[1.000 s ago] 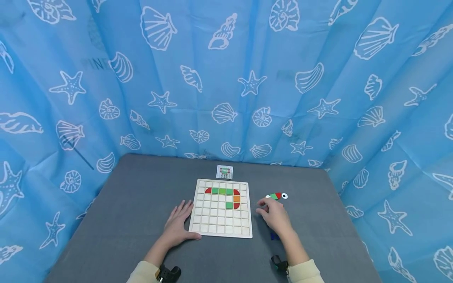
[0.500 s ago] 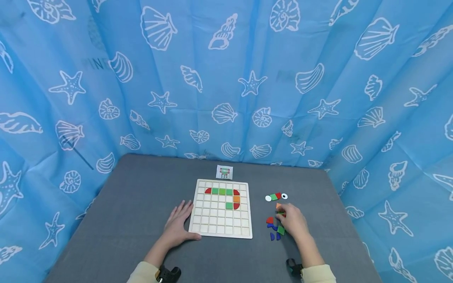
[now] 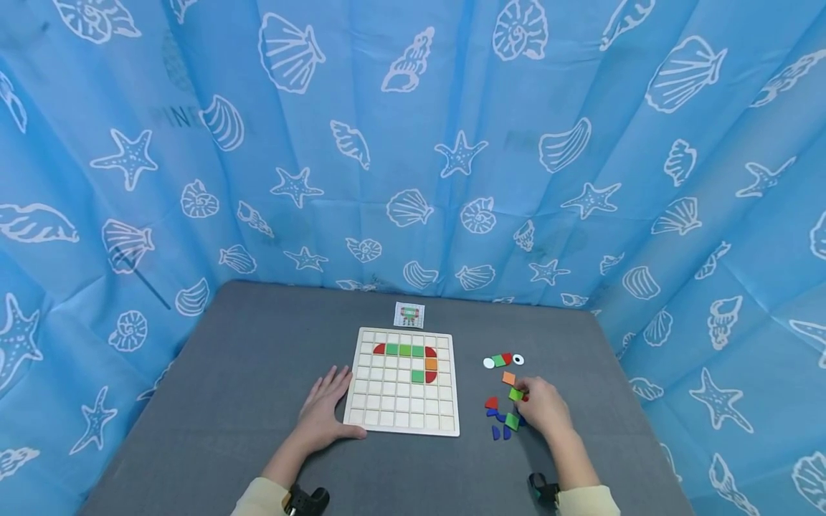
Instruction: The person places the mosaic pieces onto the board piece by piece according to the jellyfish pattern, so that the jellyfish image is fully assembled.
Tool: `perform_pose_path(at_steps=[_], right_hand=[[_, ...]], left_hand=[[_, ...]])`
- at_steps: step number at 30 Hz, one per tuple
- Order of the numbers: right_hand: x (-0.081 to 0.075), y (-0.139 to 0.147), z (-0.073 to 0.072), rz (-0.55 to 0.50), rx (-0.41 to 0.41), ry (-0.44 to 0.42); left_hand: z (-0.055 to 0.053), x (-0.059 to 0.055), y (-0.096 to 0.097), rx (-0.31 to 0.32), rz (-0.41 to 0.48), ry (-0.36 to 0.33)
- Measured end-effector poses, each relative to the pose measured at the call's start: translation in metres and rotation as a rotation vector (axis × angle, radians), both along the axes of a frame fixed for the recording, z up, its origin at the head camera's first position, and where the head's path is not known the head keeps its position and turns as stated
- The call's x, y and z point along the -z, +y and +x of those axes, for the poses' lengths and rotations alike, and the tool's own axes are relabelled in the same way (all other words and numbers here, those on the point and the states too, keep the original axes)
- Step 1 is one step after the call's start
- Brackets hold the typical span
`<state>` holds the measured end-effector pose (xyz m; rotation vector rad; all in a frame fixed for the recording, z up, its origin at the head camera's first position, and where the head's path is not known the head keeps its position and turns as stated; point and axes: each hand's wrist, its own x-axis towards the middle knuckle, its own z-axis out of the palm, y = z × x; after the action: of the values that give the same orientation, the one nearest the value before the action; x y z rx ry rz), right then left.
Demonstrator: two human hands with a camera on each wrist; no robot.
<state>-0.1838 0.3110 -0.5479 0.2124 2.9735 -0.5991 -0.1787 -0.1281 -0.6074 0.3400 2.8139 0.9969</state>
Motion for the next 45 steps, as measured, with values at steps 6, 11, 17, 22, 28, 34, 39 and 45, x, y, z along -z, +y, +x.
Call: perform_pose_path(at_steps=[6,11,17,22,28,34,39,45], right_hand=[[0.0,-0.002,-0.002,0.023,-0.056,0.02],[-0.007,-0.01,-0.002,0.037,-0.108,0.081],[-0.02,-0.026,-0.006,0.019,-0.144,0.139],[-0.024,-0.04,-0.01,0.013,-0.167,0.17],[-0.023,-0.054,-0.013,-0.005,-0.175,0.18],[-0.024,-0.069,-0.015,-0.026,-0.187,0.205],[-0.025,-0.081,-0.019,-0.029,-0.208,0.221],[-0.027,-0.094,-0.023,-0.035,-0.253,0.247]], left_hand=[[0.0,0.0,0.0,0.002,-0.015,-0.003],[-0.001,0.001,0.0,-0.002,-0.027,0.002],[-0.001,0.0,0.0,0.001,-0.03,0.001],[-0.001,0.0,0.001,-0.008,-0.028,-0.002],[-0.001,0.0,0.002,-0.008,-0.035,-0.005],[-0.001,0.0,0.001,-0.01,-0.033,-0.008],[-0.001,0.001,0.001,-0.011,-0.037,-0.013],[-0.002,0.001,0.001,-0.011,-0.037,-0.016]])
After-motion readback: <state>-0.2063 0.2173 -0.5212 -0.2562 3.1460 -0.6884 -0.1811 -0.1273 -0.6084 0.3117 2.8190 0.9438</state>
